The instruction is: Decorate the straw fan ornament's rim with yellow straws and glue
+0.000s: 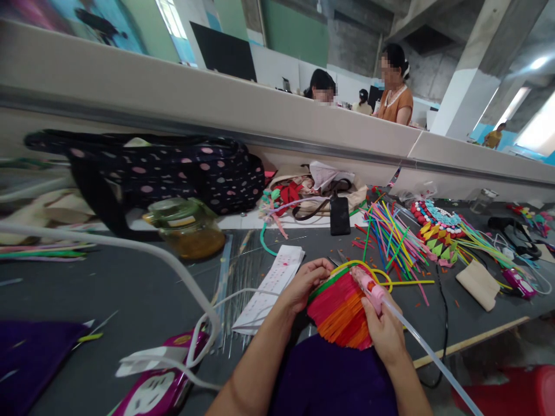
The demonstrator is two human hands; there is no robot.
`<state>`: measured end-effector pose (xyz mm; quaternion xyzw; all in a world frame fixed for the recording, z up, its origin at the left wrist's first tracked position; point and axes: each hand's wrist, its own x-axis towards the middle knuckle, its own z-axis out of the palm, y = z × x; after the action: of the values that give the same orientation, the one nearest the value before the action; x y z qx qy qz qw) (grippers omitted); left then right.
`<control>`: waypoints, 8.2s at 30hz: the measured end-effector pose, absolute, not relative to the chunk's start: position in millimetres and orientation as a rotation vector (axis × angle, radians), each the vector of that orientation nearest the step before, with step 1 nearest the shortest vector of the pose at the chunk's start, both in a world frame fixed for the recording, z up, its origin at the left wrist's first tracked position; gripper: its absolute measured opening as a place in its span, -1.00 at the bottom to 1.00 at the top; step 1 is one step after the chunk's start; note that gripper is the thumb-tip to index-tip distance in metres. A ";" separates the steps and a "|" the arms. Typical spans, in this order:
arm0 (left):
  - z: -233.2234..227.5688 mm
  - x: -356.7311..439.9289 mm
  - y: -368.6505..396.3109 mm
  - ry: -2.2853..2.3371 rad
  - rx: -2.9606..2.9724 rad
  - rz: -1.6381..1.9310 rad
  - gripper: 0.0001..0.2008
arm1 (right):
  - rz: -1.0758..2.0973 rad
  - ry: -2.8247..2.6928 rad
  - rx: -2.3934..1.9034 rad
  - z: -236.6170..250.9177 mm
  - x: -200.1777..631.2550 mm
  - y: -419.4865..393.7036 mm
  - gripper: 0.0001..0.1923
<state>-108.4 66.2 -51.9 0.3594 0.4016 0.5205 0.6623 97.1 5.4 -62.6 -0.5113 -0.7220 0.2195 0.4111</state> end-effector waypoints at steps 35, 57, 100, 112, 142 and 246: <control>-49.7 -107.3 66.4 0.930 0.801 1.178 -0.90 | 0.392 -1.702 -1.446 -75.2 105.6 4.4 -0.59; -53.5 -108.1 68.0 0.926 0.790 1.168 -0.91 | 0.281 -1.677 -1.476 -79.5 111.6 2.6 -0.55; -56.6 -109.1 69.0 0.947 0.774 1.153 -0.90 | 0.220 -1.616 -1.482 -78.6 116.2 -5.6 -0.58; -57.8 -108.6 68.9 0.932 0.781 1.147 -0.88 | 0.181 -1.567 -1.515 -84.3 121.6 -11.1 -0.53; -58.8 -109.4 68.7 0.949 0.800 1.132 -0.90 | 0.253 -1.540 -1.523 -83.7 121.9 -19.1 -0.56; -53.9 -109.7 68.4 0.968 0.798 1.129 -0.89 | 0.272 -1.525 -1.656 -84.3 143.1 -53.0 -0.51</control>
<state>-109.7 68.4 -53.9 0.3532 0.4286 0.4997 0.6647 143.1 -53.0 -84.3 -0.6616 -0.6094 0.1085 0.4232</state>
